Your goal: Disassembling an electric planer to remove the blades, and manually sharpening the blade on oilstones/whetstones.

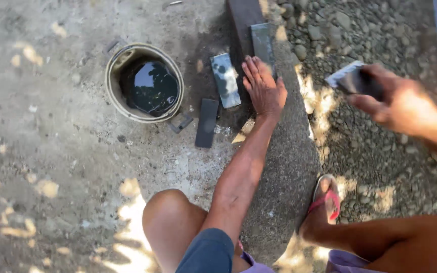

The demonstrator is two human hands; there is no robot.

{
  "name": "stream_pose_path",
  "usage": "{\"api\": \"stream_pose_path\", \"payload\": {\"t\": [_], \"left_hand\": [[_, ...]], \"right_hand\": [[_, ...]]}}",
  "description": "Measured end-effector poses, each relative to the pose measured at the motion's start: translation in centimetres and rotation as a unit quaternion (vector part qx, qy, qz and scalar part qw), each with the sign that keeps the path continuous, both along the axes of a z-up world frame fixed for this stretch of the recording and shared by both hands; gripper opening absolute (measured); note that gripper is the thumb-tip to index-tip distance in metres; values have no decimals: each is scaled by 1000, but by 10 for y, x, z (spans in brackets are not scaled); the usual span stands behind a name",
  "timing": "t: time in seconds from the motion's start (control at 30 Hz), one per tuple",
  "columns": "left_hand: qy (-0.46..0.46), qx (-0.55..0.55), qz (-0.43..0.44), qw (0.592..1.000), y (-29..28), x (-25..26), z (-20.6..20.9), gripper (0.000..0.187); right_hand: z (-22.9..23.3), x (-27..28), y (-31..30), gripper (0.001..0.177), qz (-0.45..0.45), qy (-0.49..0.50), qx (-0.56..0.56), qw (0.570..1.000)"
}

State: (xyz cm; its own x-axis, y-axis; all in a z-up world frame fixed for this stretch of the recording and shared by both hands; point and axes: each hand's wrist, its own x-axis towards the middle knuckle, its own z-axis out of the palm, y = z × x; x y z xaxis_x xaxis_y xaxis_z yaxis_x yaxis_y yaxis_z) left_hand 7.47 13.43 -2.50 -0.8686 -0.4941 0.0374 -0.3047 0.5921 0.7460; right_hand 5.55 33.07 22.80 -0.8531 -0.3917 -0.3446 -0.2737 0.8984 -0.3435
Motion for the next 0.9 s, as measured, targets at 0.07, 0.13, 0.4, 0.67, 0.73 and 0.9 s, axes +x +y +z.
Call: {"api": "stream_pose_path", "payload": {"t": [0.07,0.13,0.4,0.67,0.73,0.9], "left_hand": [[-11,-18,12,1000,-6,-3,6,104],[-14,-29,7,999,-3,21,20,106],[24,160,89,983,-10,63,-46,76],[-143,366,80,916,-50,58,32,53],[-140,401,73,902,-43,63,-1,49],[-30,181,58,981,-41,62,-26,62]], "right_hand": [[-40,-18,-31,59,-33,-47,-49,997],[-94,-2,-32,53,-85,-85,-91,989],[-185,23,-116,58,-95,99,-232,963],[-173,42,-123,55,-105,143,-187,966],[-167,45,-121,53,-115,133,-173,969],[-176,-26,-141,30,-77,89,-246,962]]}}
